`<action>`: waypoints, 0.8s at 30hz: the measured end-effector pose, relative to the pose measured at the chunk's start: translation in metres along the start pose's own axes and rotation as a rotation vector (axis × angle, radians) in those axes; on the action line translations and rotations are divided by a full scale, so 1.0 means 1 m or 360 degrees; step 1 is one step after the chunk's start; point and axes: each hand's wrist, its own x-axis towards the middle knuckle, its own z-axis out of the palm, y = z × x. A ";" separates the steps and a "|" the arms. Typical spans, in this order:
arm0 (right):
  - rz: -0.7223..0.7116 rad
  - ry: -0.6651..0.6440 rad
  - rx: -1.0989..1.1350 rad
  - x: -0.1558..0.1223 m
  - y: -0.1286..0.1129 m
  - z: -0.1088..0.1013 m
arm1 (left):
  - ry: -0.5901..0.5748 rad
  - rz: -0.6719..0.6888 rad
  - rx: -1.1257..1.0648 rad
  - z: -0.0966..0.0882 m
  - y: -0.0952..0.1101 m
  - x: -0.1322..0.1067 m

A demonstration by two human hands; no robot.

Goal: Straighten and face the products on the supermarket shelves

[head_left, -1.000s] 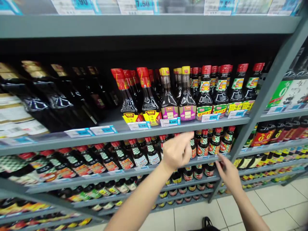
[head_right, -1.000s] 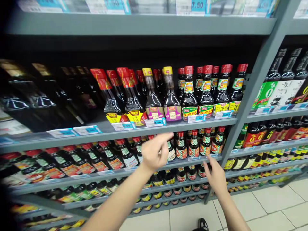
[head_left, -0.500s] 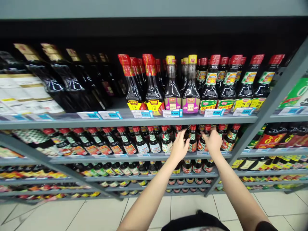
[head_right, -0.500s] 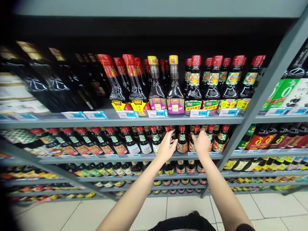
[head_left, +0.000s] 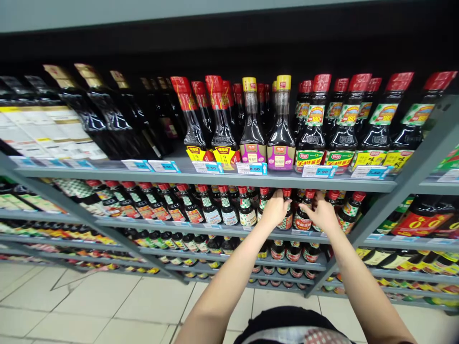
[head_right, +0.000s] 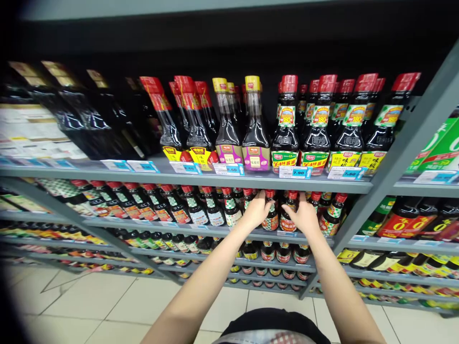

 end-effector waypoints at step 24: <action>0.0355 0.0405 0.0192 -0.013 0.050 -0.001 | 0.0364 -0.0381 0.0533 0.034 0.021 -0.011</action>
